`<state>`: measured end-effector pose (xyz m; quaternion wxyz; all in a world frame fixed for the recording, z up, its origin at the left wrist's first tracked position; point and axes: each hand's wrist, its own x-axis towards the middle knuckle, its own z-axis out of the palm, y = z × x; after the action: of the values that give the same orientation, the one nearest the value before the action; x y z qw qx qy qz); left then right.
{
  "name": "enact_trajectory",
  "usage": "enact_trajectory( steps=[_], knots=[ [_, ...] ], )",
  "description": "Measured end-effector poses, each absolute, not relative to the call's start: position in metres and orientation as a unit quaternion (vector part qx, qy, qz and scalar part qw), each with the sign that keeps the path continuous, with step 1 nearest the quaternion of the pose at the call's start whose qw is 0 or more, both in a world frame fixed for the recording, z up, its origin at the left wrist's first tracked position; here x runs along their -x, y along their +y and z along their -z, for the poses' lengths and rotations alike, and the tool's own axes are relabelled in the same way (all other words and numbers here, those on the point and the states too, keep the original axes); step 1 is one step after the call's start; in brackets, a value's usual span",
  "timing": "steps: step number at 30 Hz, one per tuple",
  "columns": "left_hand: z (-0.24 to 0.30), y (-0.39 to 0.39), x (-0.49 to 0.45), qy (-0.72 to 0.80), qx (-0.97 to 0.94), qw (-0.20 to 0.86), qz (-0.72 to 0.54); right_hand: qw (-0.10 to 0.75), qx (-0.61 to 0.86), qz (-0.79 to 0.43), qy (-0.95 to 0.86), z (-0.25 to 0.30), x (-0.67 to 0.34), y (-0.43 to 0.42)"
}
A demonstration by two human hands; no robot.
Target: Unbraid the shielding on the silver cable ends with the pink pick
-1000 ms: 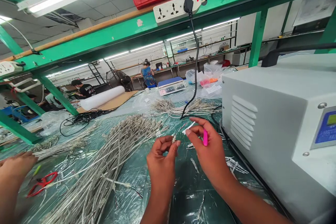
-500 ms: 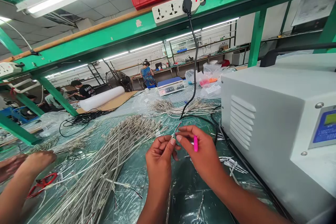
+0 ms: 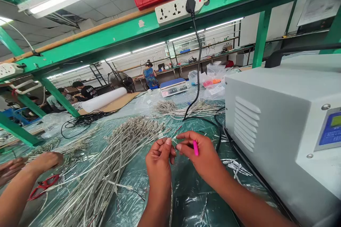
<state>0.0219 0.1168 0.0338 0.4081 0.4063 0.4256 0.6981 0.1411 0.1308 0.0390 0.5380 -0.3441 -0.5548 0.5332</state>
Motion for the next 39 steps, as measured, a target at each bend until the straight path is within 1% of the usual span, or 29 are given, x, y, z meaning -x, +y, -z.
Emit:
enact_trajectory(
  steps=[9, 17, 26, 31, 36, 39],
  knots=[
    [-0.0319, 0.1193, -0.0212, 0.405, -0.403, 0.422, -0.704, 0.512, 0.354, -0.562, -0.545, -0.0354, -0.1418, 0.1349],
    [-0.0327, 0.1174, -0.0224, 0.421, -0.412, 0.403, -0.700, 0.485, 0.371, -0.556, -0.564, -0.0382, -0.1434, 0.1328],
    [-0.0360, 0.1145, -0.0261, 0.431, -0.404, 0.388, -0.708, 0.499, 0.350, -0.517, -0.601, -0.0325, -0.1430, 0.1359],
    [-0.0347, 0.1152, -0.0246, 0.437, -0.407, 0.385, -0.703, 0.493, 0.345, -0.535, -0.593, -0.0330, -0.1434, 0.1360],
    [-0.0349, 0.1153, -0.0249, 0.425, -0.384, 0.405, -0.713, 0.483, 0.341, -0.552, -0.588, -0.0312, -0.1424, 0.1365],
    [-0.0362, 0.1155, -0.0247, 0.422, -0.378, 0.402, -0.720, 0.483, 0.337, -0.545, -0.597, -0.0309, -0.1407, 0.1347]
  ],
)
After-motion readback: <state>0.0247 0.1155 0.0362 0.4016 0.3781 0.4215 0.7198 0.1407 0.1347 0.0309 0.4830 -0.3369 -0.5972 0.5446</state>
